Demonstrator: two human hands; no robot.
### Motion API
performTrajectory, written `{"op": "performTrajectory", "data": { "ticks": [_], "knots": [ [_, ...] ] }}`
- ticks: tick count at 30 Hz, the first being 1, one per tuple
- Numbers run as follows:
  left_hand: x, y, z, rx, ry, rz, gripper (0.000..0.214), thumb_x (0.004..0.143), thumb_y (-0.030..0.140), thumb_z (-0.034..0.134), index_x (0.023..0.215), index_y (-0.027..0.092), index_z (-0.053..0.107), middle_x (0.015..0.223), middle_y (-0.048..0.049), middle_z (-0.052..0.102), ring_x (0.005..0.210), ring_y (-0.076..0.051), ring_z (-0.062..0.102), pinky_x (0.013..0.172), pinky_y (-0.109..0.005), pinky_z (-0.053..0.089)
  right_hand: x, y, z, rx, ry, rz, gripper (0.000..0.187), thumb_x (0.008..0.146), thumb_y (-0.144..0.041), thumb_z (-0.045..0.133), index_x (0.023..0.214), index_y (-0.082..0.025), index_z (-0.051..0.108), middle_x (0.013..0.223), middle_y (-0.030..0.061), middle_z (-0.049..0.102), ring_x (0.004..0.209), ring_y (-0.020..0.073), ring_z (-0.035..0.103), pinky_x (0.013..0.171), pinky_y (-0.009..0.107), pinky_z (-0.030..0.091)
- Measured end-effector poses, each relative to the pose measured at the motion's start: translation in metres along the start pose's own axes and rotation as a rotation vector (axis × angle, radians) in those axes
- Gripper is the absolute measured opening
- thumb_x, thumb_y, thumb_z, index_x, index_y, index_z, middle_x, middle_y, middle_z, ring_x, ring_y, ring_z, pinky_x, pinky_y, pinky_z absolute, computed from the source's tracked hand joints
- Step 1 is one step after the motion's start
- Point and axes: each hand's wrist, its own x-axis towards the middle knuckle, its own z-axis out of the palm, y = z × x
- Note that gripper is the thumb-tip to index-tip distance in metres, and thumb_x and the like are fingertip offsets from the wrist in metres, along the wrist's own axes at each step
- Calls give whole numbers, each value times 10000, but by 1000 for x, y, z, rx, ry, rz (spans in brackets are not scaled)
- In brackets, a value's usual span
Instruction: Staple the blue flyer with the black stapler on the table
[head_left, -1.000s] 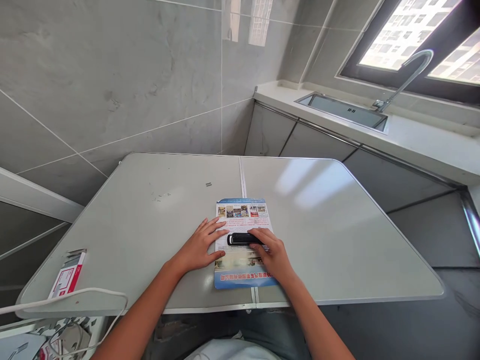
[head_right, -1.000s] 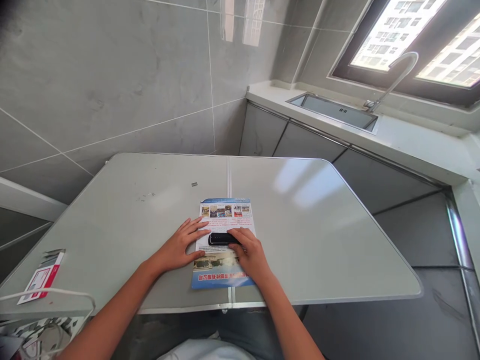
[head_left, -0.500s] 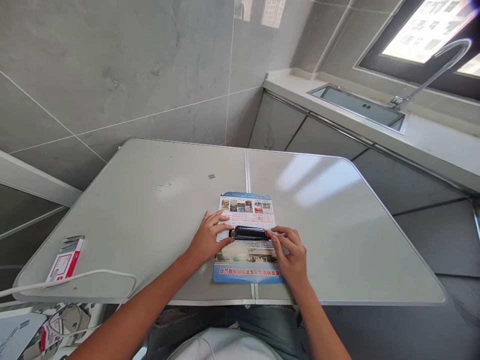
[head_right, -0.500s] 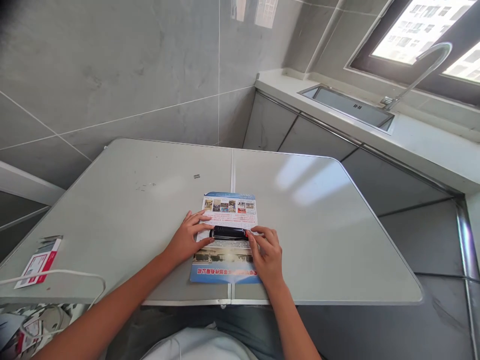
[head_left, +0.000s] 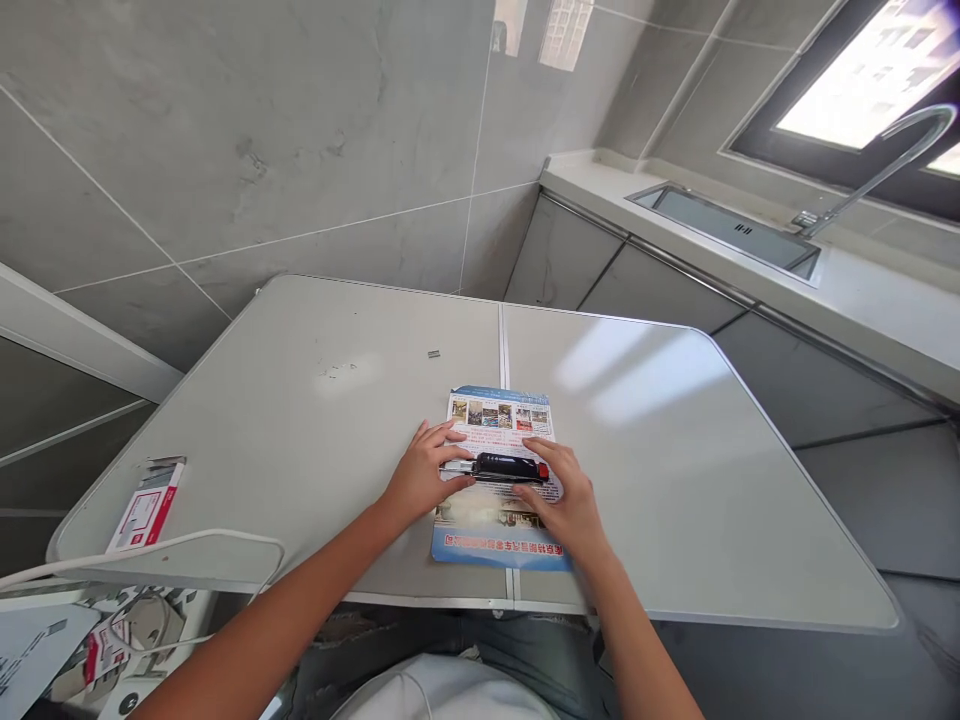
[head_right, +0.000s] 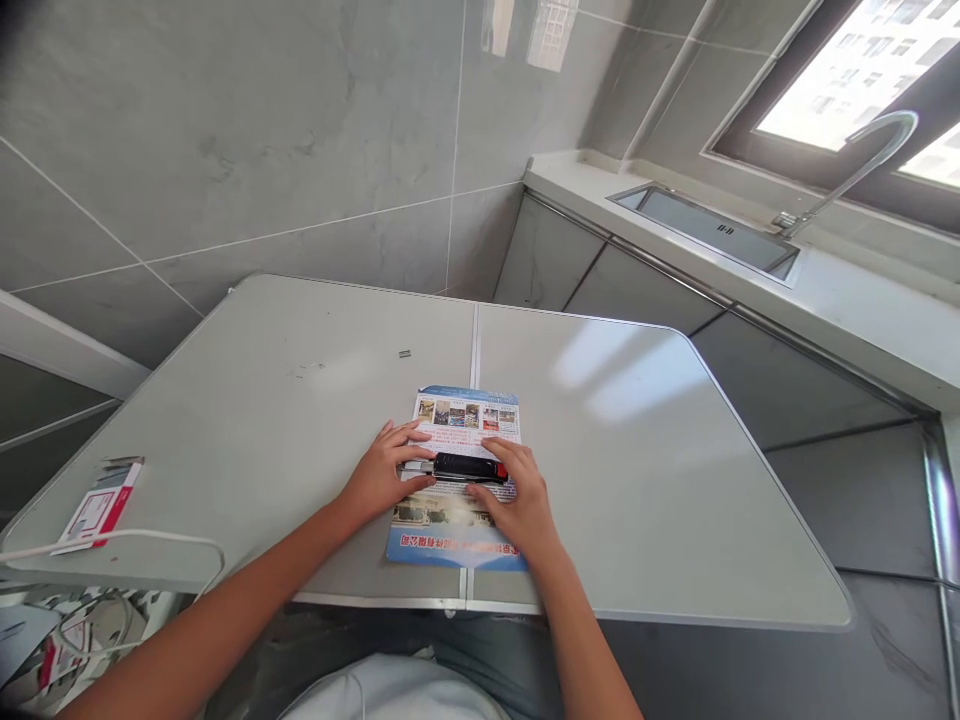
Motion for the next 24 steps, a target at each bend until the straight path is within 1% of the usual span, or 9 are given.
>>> {"op": "performTrajectory", "data": {
  "ticks": [3, 5, 6, 8, 11, 14, 16, 19, 24],
  "knots": [
    [-2, 5, -4, -107, 66, -7, 507, 749, 474, 893, 1199, 284, 754, 1455, -103, 615, 1480, -362, 450, 1288, -645, 171, 8, -5, 11, -5, -117, 24, 360, 931, -354, 737, 1276, -264, 687, 1200, 91, 742, 1110, 270, 696, 971, 446, 584],
    [-4, 12, -9, -258, 149, -24, 702, 716, 509, 910, 1336, 275, 679, 1564, -123, 511, 1517, -364, 392, 1289, -601, 241, 10, -9, 15, -22, -98, 34, 241, 931, -304, 730, 1169, -261, 727, 1087, 70, 764, 1003, 254, 719, 897, 421, 601],
    [-5, 15, -12, -375, 186, -37, 703, 756, 516, 881, 1372, 273, 645, 1597, -124, 473, 1530, -352, 374, 1285, -567, 281, 9, -12, 15, -39, -52, 23, 210, 930, -286, 728, 1139, -262, 735, 1053, 65, 767, 977, 255, 719, 870, 419, 603],
    [-5, 19, -17, -697, 220, -89, 538, 899, 498, 750, 1370, 272, 620, 1617, -114, 454, 1528, -322, 391, 1263, -519, 345, 6, -19, 14, -80, 81, -43, 228, 945, -248, 699, 1169, -277, 734, 1055, 69, 770, 980, 267, 712, 849, 436, 599],
    [-1, 16, -21, -1241, 119, -225, 402, 1016, 488, 559, 1316, 231, 635, 1582, -129, 511, 1451, -321, 508, 1224, -531, 403, -2, -31, 12, -201, 209, -249, 375, 982, -173, 606, 1314, -324, 695, 1151, 73, 771, 1058, 285, 708, 917, 486, 570],
    [3, 6, -19, -1543, -79, -332, 459, 1046, 521, 467, 1305, 193, 657, 1515, -145, 586, 1381, -311, 586, 1236, -543, 389, -9, -39, 16, -413, 147, -441, 493, 994, -127, 578, 1419, -370, 635, 1261, 45, 761, 1130, 275, 717, 1003, 483, 526],
    [4, 1, -16, -1622, -121, -353, 442, 1054, 499, 473, 1299, 186, 666, 1481, -142, 619, 1372, -291, 597, 1255, -523, 366, -14, -41, 22, -526, 73, -497, 513, 1006, -136, 597, 1450, -394, 607, 1313, 18, 744, 1149, 255, 723, 1015, 448, 520],
    [4, -3, -11, -1662, -89, -341, 344, 1045, 396, 541, 1273, 181, 682, 1443, -136, 653, 1354, -277, 614, 1267, -508, 352, -18, -39, 29, -571, 15, -515, 515, 1014, -162, 628, 1460, -417, 593, 1339, -7, 730, 1156, 241, 728, 1011, 422, 522],
    [2, -2, -8, -1725, -94, -317, 276, 1034, 282, 571, 1231, 141, 705, 1374, -141, 690, 1350, -276, 622, 1285, -485, 344, -20, -39, 30, -544, 143, -467, 508, 1003, -160, 621, 1445, -411, 611, 1276, 16, 762, 1100, 262, 738, 993, 457, 505]
  ]
}}
